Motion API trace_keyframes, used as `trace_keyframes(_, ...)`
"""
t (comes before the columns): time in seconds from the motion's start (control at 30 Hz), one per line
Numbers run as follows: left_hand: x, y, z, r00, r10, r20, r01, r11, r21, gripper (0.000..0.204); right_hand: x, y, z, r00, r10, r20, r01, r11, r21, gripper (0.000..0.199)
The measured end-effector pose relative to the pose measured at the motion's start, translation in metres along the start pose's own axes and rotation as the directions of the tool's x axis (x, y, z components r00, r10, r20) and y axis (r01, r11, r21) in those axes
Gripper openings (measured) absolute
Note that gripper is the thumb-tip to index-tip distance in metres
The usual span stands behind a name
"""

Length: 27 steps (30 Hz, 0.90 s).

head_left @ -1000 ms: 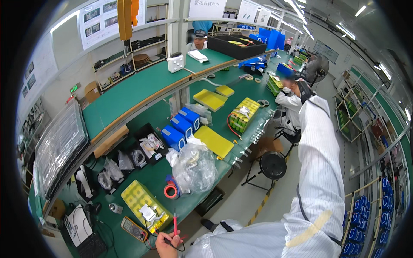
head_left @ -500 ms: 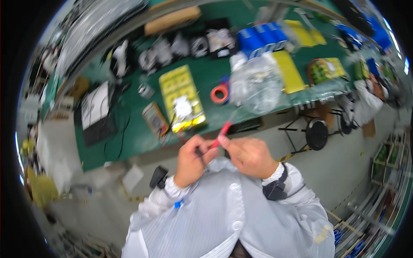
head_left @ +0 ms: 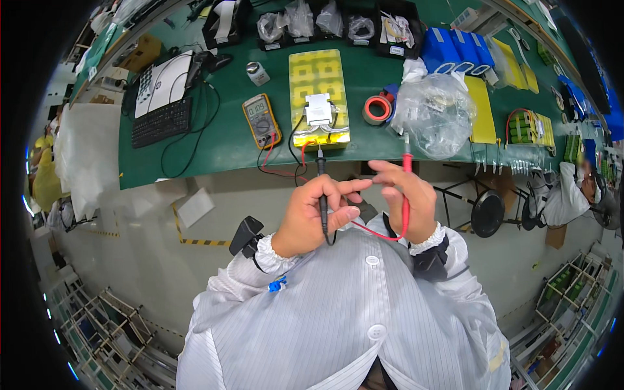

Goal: Using a multimeter to test voltage on a large battery pack and applying insulation tape.

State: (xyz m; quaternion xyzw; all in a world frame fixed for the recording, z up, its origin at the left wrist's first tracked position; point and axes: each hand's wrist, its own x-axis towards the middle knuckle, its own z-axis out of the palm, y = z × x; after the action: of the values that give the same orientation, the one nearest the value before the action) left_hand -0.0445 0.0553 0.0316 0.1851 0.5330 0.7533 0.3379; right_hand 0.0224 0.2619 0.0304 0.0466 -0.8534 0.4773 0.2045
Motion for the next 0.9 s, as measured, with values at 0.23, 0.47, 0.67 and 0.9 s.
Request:
trace_keyframes(0.23, 0.010, -0.003, -0.002, 0.995, -0.010, 0.100, 0.023, 0.991, -0.131, 0.029, -0.004, -0.013, 0.009, 0.964, 0.260, 0.055, -0.265, 0.955, 0.135, 0.026)
trace_keyframes(0.47, 0.018, -0.009, 0.003, 0.985, -0.059, 0.164, 0.087, 0.982, -0.166, 0.031, 0.000, -0.018, -0.009, 0.948, 0.295, 0.120, -0.318, 0.906, 0.281, 0.018)
trace_keyframes(0.67, 0.031, 0.003, 0.015, 0.975, -0.105, 0.198, 0.166, 0.931, -0.325, 0.032, 0.000, -0.013, -0.025, 0.860, 0.469, 0.200, -0.496, 0.678, 0.543, 0.019)
trace_keyframes(0.9, 0.041, 0.002, 0.023, 0.931, -0.168, 0.325, 0.265, 0.922, -0.282, 0.035, -0.001, -0.007, -0.039, 0.967, 0.250, 0.051, -0.253, 0.914, 0.318, 0.016)
